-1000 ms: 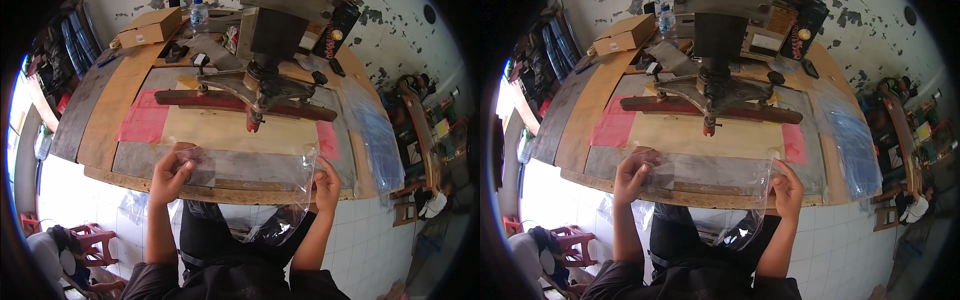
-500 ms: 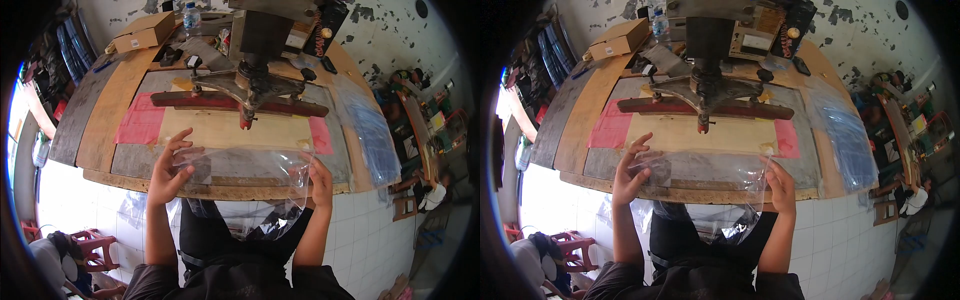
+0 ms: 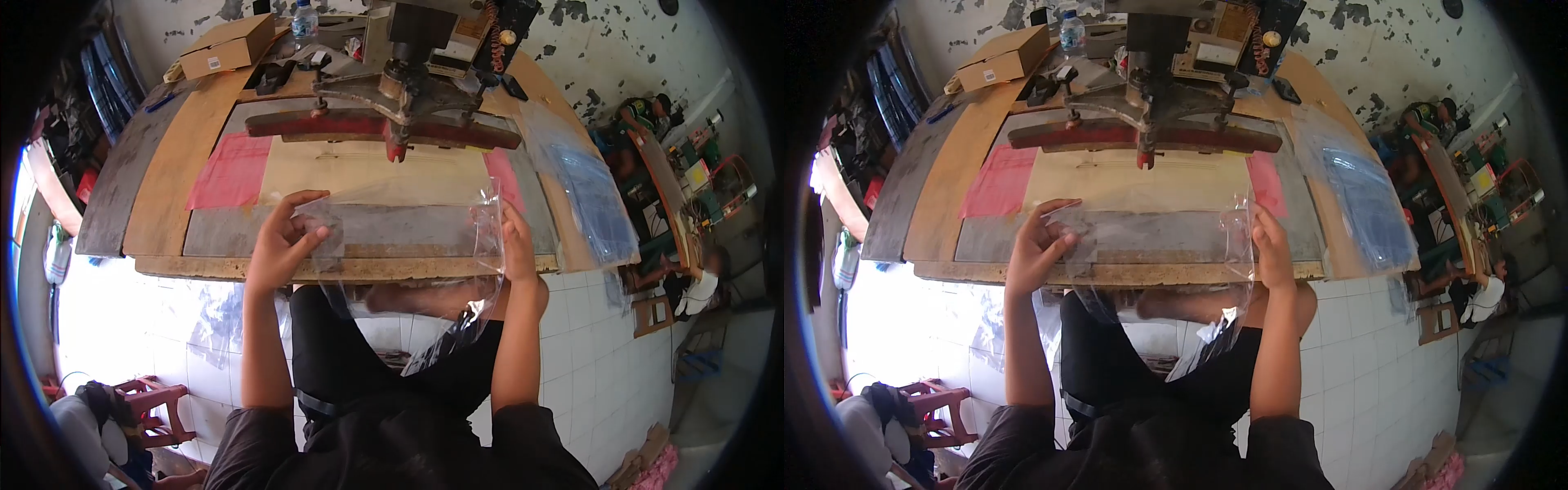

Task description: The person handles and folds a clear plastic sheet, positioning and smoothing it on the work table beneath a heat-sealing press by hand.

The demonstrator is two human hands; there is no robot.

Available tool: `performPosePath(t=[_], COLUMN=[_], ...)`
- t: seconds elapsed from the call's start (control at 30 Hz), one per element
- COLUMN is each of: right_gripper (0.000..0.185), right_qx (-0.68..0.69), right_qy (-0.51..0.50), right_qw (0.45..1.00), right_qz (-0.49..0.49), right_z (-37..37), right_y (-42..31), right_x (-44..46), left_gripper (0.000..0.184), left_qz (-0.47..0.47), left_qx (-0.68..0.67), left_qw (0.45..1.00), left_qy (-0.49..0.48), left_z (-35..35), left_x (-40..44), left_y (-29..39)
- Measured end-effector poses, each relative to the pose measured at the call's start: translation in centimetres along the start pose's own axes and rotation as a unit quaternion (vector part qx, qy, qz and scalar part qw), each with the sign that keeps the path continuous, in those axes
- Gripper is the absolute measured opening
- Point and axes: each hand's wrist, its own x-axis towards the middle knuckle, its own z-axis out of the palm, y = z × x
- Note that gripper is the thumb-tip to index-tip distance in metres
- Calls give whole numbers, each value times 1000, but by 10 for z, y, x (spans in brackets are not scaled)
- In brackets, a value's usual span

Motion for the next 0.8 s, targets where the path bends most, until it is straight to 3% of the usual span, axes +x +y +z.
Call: performPosePath(t=[0.03, 0.3, 0.4, 0.53, 0.8], right_gripper=[104, 104, 104, 102, 80], right_qx=[25, 90, 56, 48, 35], right_qy=[0, -20, -42, -21, -49], right_qw=[1000, 995, 997, 998, 998], right_qz=[-8, -31, 9, -34, -10], right_z=[3, 9, 7, 9, 11], right_y=[-1, -7, -10, -8, -17], right_x=[1, -2, -5, -6, -10], left_gripper=[52, 53, 54, 54, 41], left_qz=[-30, 0, 7, 30, 87], left_qx=[0, -48, -43, -48, -27], left_qw=[1000, 999, 999, 998, 996], left_qy=[-3, 1, 4, -5, -14], left_z=[-3, -2, -3, -5, -7], left_x=[-2, -8, -9, -9, -7], left_y=[-1, -7, -12, -10, -14])
